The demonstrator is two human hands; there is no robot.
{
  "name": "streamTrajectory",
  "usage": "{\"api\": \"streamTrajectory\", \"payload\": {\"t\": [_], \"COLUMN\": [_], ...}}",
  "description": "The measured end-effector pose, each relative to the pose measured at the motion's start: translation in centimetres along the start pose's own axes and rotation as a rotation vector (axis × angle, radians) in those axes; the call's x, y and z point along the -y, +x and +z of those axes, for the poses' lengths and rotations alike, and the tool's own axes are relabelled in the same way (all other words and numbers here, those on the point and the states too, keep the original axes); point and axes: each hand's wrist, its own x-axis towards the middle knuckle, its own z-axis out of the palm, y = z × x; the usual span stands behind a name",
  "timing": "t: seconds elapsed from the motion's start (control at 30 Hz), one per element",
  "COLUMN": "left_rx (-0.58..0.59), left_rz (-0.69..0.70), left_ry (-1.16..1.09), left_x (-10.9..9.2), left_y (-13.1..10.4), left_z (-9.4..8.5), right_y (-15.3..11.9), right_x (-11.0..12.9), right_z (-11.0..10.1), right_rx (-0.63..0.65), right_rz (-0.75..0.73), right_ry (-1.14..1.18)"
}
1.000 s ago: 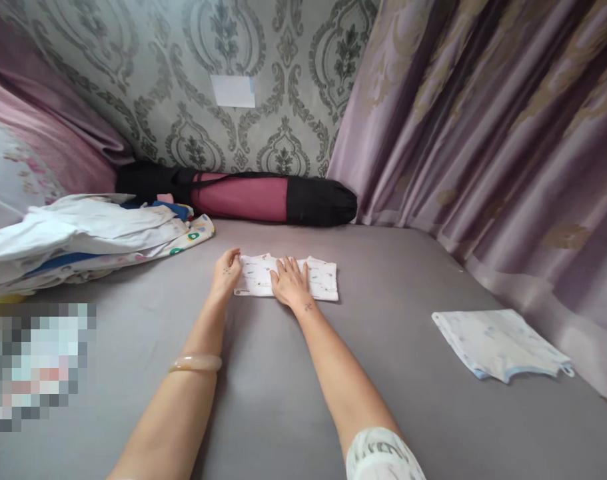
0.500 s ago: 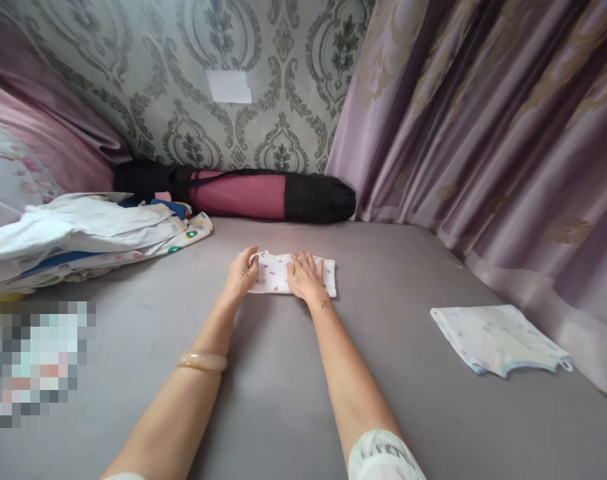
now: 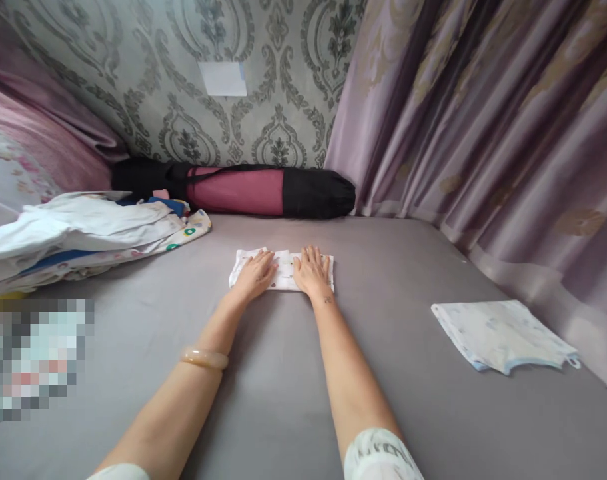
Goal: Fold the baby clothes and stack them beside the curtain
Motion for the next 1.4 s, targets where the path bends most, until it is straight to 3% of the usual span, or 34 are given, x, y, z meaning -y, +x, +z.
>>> {"api": "streamTrajectory", "payload": {"t": [0.27, 0.4, 0.53, 0.73, 1.0, 1.17, 1.4], "left_rx": [0.037, 0.123, 0.178, 0.313, 0.411, 0.404, 0.310], "left_rz": [-0.102, -0.153, -0.111, -0.046, -0.168, -0.191, -0.141], "left_ry": [0.071, 0.212, 0.355, 0.399, 0.436, 0.474, 0.455], "left_x": [-0.5, -0.7, -0.3, 1.1, 3.0, 2.7, 2.2], "left_y": [-0.4, -0.1, 1.0, 3.7, 6.5, 7.2, 5.6], "left_z": [0.8, 0.4, -0.8, -3.6, -5.1, -5.3, -6.6], "right_y": [0.7, 1.0, 1.4, 1.8, 1.8, 1.8, 1.5], "right_x": [-0.8, -1.2, -2.2, -3.8, -4.3, -4.2, -4.3], "right_z": [1.1, 0.9, 0.4, 0.4, 0.0, -0.4, -2.2], "right_rx": [0.004, 0.002, -0.039, -0.087, -0.149, -0.195, -0.190], "right_rz": [0.034, 0.019, -0.041, -0.053, -0.001, -0.034, -0.077], "right_ry": [-0.054, -0.037, 0.006, 0.023, -0.020, -0.070, -0.029]}}
